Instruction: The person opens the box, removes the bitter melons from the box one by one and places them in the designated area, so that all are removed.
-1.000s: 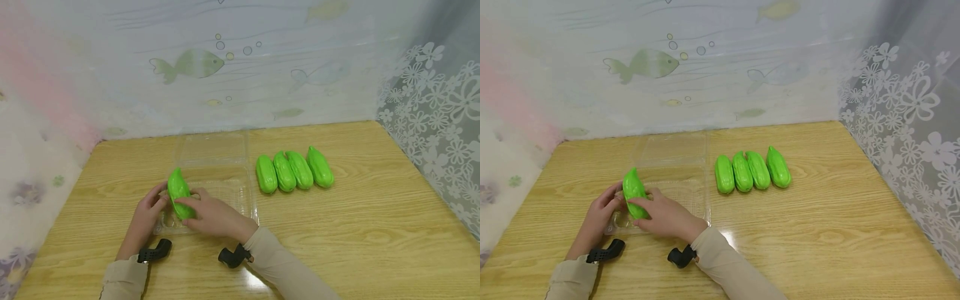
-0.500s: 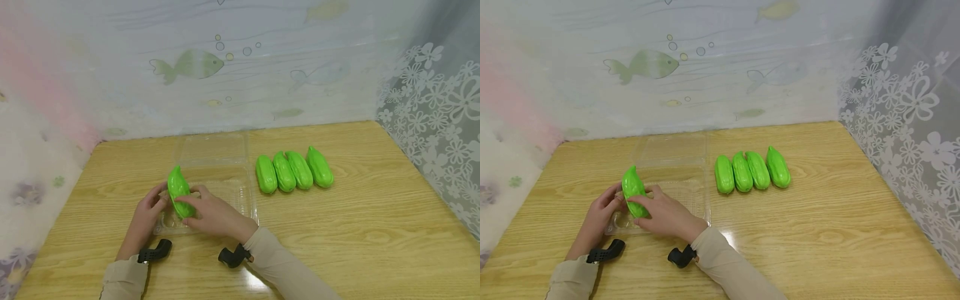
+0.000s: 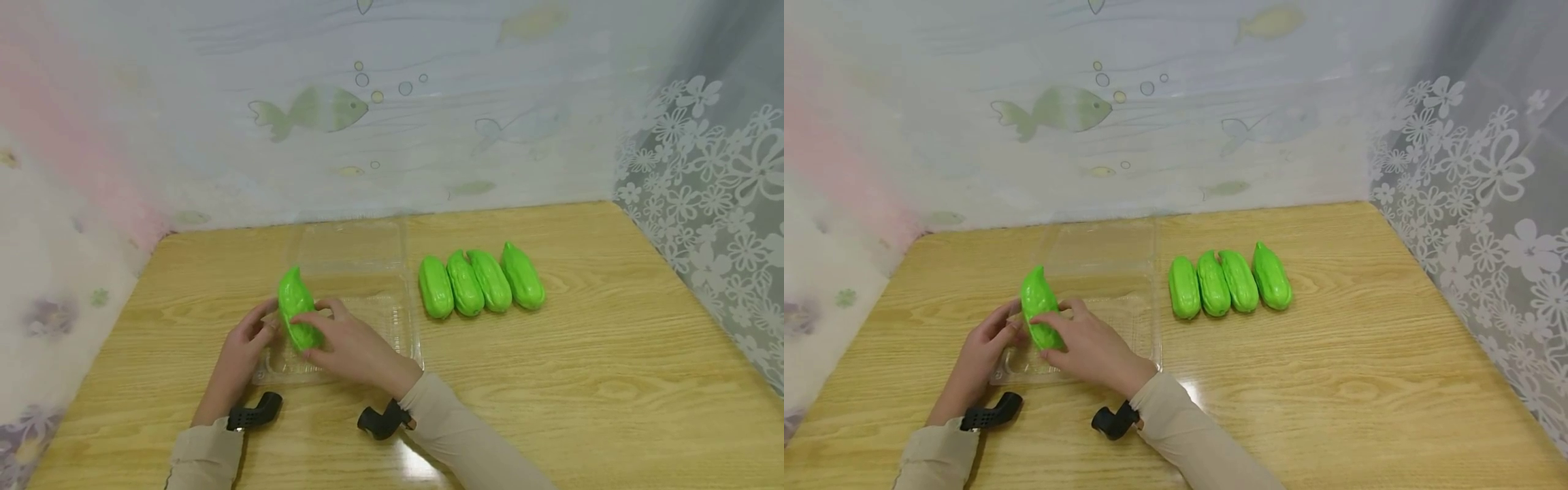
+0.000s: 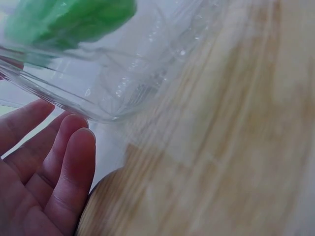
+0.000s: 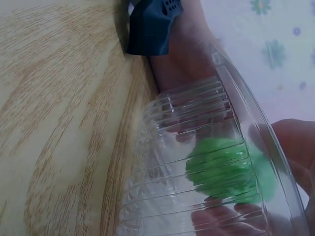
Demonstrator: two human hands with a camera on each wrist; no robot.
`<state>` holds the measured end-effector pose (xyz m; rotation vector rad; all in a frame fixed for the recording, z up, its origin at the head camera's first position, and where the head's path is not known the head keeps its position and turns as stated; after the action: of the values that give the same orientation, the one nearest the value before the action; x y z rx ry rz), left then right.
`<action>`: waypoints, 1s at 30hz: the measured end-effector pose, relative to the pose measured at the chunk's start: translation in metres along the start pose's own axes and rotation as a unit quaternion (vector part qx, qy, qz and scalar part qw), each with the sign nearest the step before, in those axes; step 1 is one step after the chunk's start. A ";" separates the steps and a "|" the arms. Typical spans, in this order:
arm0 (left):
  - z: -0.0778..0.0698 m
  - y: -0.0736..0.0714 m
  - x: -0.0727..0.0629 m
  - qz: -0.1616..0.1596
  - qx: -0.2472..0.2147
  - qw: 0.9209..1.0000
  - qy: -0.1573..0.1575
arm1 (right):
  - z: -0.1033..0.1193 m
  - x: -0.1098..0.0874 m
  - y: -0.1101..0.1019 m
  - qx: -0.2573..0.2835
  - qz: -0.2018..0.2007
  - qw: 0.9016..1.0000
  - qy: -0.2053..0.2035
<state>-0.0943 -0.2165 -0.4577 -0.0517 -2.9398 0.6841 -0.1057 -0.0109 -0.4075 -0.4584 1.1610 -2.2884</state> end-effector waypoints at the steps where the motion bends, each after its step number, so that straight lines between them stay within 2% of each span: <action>1: 0.000 0.000 0.000 0.000 0.000 1.000 -0.001 | 0.000 0.000 0.000 0.003 -0.002 1.000 -0.003; 7: 0.000 0.000 0.001 0.000 0.004 1.000 -0.008 | 0.000 -0.001 -0.001 0.022 -0.002 0.999 -0.023; 14: 0.001 0.001 0.001 -0.001 0.008 1.000 -0.011 | 0.000 0.000 -0.001 0.016 0.003 0.999 -0.028; 30: 0.001 0.001 0.001 -0.001 0.011 1.000 -0.009 | -0.001 0.000 0.001 0.010 -0.010 1.000 -0.007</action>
<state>-0.0952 -0.2161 -0.4586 -0.0408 -2.9487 0.7188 -0.1059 -0.0114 -0.4091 -0.4800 1.1303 -2.3081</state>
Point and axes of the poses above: each hand's wrist, its own x-axis towards the middle knuckle, its own y-axis out of the palm, z = x × y, the point moved 1 cm from there along x, towards the middle knuckle, and after that the axes turned 7 degrees about y, right-handed, at the moved point
